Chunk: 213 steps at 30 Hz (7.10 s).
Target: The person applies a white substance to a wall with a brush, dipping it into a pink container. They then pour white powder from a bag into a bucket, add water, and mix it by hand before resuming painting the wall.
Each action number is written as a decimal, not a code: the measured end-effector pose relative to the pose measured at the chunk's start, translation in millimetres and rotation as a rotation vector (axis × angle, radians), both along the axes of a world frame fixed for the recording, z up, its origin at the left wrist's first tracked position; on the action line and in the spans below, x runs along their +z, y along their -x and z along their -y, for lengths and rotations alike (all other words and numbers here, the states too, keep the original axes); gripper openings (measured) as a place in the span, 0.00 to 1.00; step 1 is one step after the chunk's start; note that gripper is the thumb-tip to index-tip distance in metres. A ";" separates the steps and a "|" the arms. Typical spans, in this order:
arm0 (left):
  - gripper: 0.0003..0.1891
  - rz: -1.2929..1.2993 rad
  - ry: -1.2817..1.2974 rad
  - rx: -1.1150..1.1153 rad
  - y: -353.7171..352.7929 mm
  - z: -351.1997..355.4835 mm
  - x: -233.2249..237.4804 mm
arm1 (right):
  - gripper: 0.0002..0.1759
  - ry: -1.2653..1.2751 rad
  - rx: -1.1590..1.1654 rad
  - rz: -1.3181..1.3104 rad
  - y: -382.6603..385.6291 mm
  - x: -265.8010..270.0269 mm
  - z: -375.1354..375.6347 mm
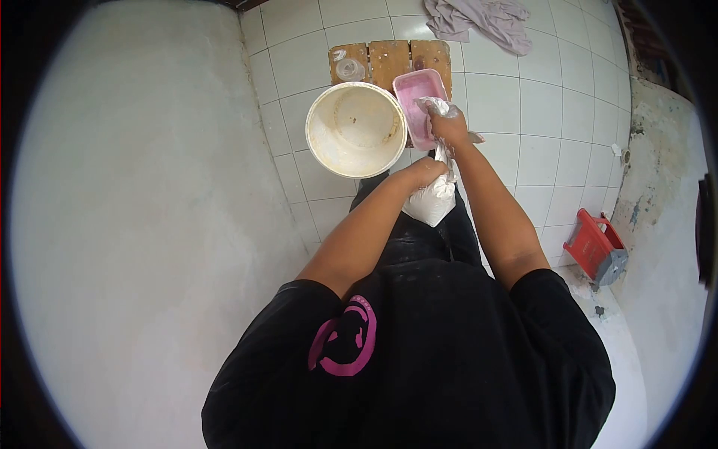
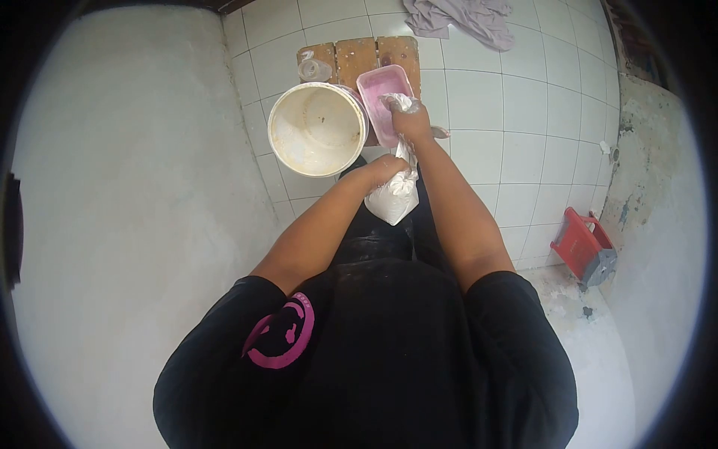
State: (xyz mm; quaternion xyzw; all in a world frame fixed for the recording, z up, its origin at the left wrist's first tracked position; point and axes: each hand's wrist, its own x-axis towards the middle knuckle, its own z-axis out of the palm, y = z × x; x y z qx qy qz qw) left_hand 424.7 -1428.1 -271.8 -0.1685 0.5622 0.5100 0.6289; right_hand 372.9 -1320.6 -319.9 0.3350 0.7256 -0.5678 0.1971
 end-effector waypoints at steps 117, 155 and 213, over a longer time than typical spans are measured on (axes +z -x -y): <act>0.26 -0.043 -0.045 -0.037 -5.9 2.7 2.1 | 0.11 -0.175 0.597 0.023 41.5 20.6 -16.7; 0.22 -0.104 -0.022 -0.007 -0.2 1.4 6.2 | 0.33 -0.328 0.353 0.168 60.6 49.1 -0.7; 0.23 -0.277 -0.222 0.058 45.3 51.5 139.6 | 0.31 -0.520 0.843 0.015 97.7 235.5 36.3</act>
